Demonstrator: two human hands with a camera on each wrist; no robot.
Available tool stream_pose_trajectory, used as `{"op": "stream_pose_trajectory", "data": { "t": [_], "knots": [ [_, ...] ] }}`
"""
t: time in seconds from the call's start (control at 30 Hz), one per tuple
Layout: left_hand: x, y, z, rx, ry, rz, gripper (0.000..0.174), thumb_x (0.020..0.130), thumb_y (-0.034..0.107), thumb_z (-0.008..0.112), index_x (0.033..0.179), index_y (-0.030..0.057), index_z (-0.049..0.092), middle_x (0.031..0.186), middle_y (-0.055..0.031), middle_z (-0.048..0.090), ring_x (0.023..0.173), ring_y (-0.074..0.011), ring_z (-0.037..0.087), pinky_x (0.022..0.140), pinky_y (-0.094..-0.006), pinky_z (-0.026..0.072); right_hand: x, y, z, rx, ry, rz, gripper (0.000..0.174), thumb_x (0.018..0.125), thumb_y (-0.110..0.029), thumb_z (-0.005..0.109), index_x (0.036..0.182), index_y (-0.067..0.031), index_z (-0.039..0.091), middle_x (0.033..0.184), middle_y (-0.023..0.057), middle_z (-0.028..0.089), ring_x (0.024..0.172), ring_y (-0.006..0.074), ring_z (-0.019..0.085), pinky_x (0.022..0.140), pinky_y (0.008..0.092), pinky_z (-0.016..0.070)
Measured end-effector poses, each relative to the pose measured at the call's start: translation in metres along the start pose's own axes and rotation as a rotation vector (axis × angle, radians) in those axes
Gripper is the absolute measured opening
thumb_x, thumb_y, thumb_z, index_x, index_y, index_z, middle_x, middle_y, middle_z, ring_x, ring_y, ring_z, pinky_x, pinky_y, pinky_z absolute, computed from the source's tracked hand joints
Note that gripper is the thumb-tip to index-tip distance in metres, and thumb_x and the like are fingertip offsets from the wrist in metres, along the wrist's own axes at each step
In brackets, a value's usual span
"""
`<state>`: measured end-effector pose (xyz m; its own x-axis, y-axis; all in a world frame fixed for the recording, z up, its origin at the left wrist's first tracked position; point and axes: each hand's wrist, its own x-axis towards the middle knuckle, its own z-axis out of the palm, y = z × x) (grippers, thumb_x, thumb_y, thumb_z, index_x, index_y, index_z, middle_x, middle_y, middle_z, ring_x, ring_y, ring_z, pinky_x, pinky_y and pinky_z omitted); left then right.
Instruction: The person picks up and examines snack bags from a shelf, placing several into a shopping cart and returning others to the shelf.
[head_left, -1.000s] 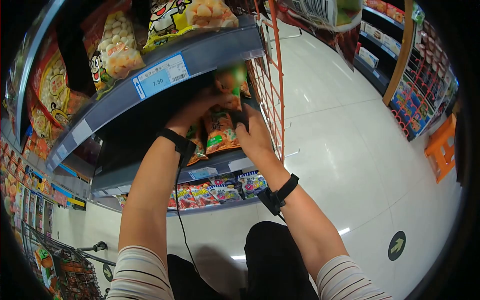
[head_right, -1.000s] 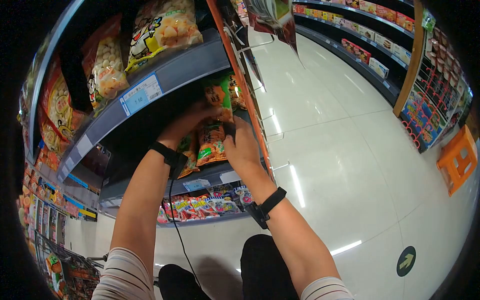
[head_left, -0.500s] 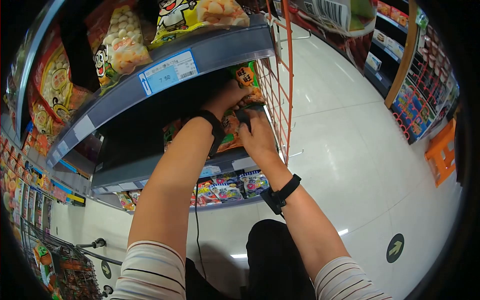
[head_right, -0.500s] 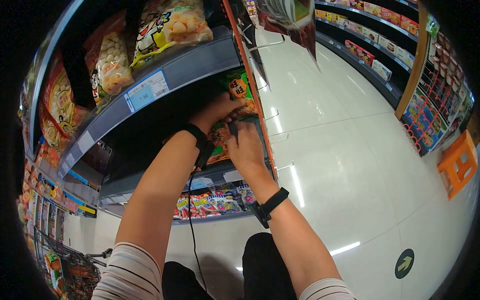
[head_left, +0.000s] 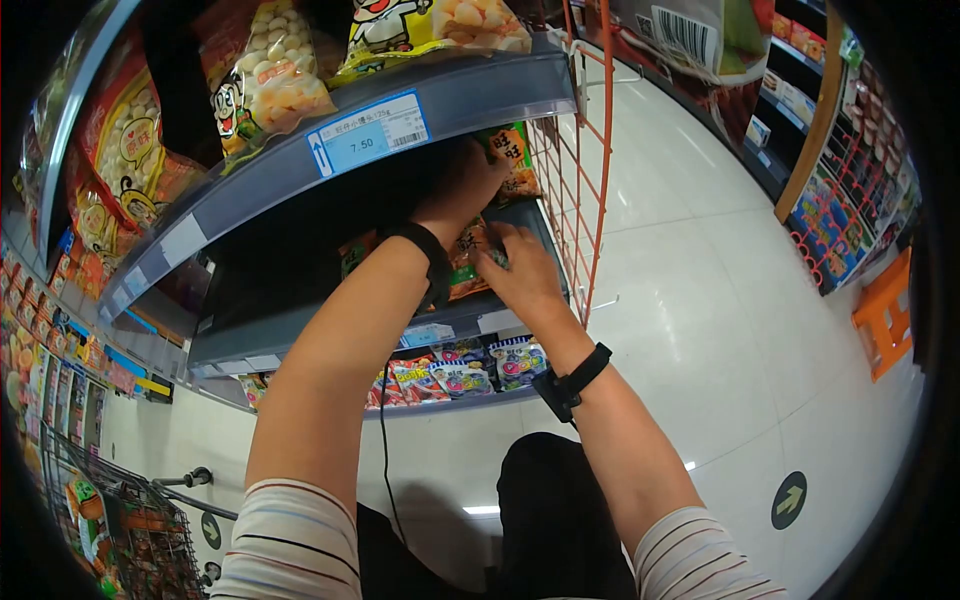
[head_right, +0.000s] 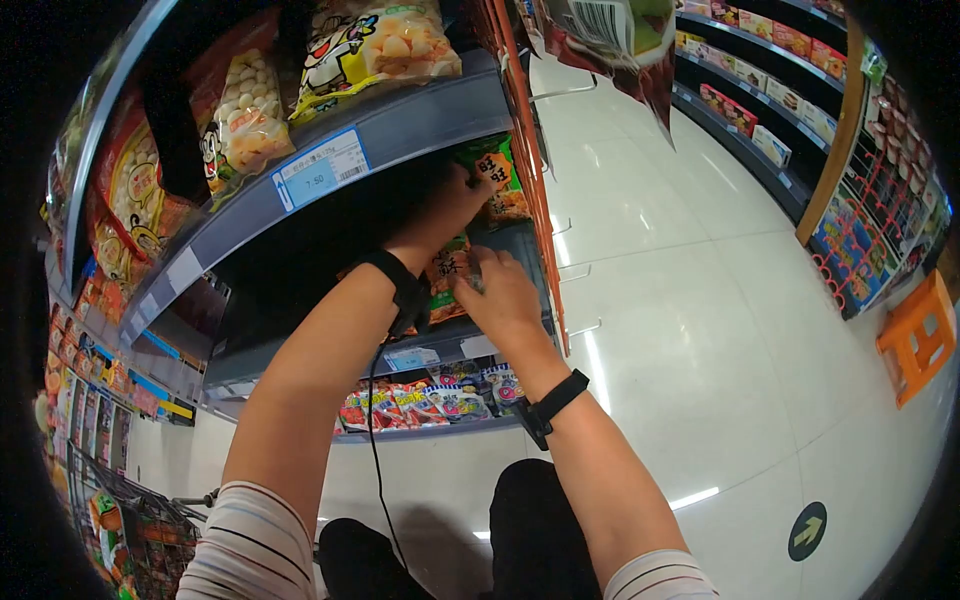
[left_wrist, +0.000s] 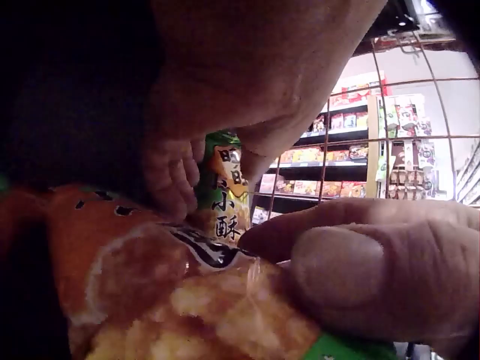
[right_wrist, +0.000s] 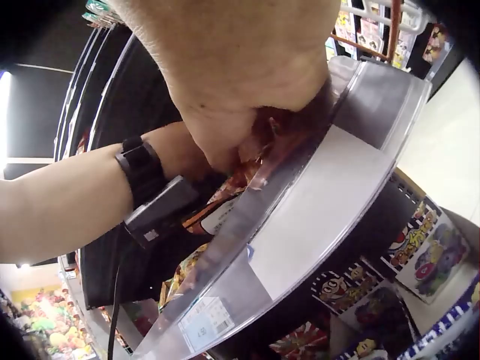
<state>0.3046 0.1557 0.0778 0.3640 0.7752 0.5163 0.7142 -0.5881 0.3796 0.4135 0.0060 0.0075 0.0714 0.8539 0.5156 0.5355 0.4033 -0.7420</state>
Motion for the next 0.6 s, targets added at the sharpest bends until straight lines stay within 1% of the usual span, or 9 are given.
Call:
{"op": "stream_pose_trajectory", "data": {
  "t": [0.07,0.17,0.27,0.37,0.47,0.57,0.6],
  "knots": [
    [0.002,0.001,0.004,0.007,0.122,0.087,0.049,0.091,0.029,0.064,0.126,-0.0055,0.06,0.099,-0.0305,0.067,0.091,-0.0444,0.069,0.083,-0.0485,0.0562,0.0,0.002,0.0,-0.021,0.001,0.003,0.046,0.09,-0.032,0.07,0.126,-0.0034,0.066,0.119,0.0204,0.067,0.112,0.0394,0.064,0.094,0.0475,0.0523],
    [-0.002,0.025,-0.009,0.162,-0.097,0.123,0.049,0.094,0.032,0.065,0.134,0.0039,0.06,0.108,-0.0284,0.067,0.099,-0.0425,0.067,0.089,-0.0469,0.0529,0.0,0.0,-0.002,-0.005,-0.037,0.035,0.045,0.091,-0.032,0.069,0.126,-0.0049,0.066,0.118,0.0204,0.068,0.112,0.0399,0.064,0.094,0.0475,0.0523],
    [-0.014,0.013,0.0,0.264,-0.13,0.196,0.054,0.095,0.034,0.063,0.145,0.0124,0.057,0.11,-0.0318,0.066,0.103,-0.045,0.066,0.092,-0.0492,0.0524,0.002,-0.002,-0.001,-0.023,-0.05,0.032,0.044,0.091,-0.031,0.068,0.126,-0.0057,0.067,0.118,0.0206,0.068,0.112,0.04,0.064,0.093,0.0476,0.0524],
    [-0.009,0.008,0.004,0.187,-0.263,0.098,0.06,0.096,0.037,0.061,0.15,0.0127,0.053,0.114,-0.0324,0.064,0.106,-0.0455,0.065,0.093,-0.0503,0.0521,0.001,0.002,0.001,-0.035,-0.035,0.019,0.044,0.09,-0.031,0.068,0.127,-0.0071,0.067,0.118,0.0206,0.068,0.111,0.0401,0.065,0.093,0.0478,0.0528],
    [-0.007,-0.001,0.011,0.147,-0.223,0.099,0.06,0.097,0.038,0.061,0.15,0.0128,0.053,0.12,-0.0338,0.062,0.11,-0.047,0.063,0.097,-0.0506,0.0511,0.001,-0.002,-0.001,-0.051,-0.063,0.039,0.044,0.09,-0.031,0.067,0.128,-0.0085,0.067,0.118,0.0206,0.068,0.11,0.0402,0.066,0.092,0.0479,0.0531],
    [-0.004,-0.006,0.01,0.161,-0.222,0.138,0.06,0.096,0.04,0.062,0.149,0.0134,0.053,0.124,-0.0349,0.06,0.115,-0.0491,0.061,0.1,-0.0504,0.0497,0.0,-0.003,-0.001,-0.058,-0.058,0.031,0.044,0.09,-0.032,0.067,0.128,-0.0093,0.067,0.118,0.0206,0.068,0.11,0.0403,0.066,0.091,0.0481,0.0535],
    [-0.002,-0.002,0.008,0.146,-0.265,0.06,0.06,0.096,0.041,0.062,0.148,0.0124,0.054,0.129,-0.0363,0.056,0.119,-0.0501,0.059,0.102,-0.0508,0.0495,0.0,-0.003,-0.001,-0.055,-0.054,0.026,0.044,0.09,-0.032,0.067,0.128,-0.0092,0.067,0.118,0.0206,0.068,0.109,0.0403,0.066,0.091,0.0482,0.0535]
  ]
}}
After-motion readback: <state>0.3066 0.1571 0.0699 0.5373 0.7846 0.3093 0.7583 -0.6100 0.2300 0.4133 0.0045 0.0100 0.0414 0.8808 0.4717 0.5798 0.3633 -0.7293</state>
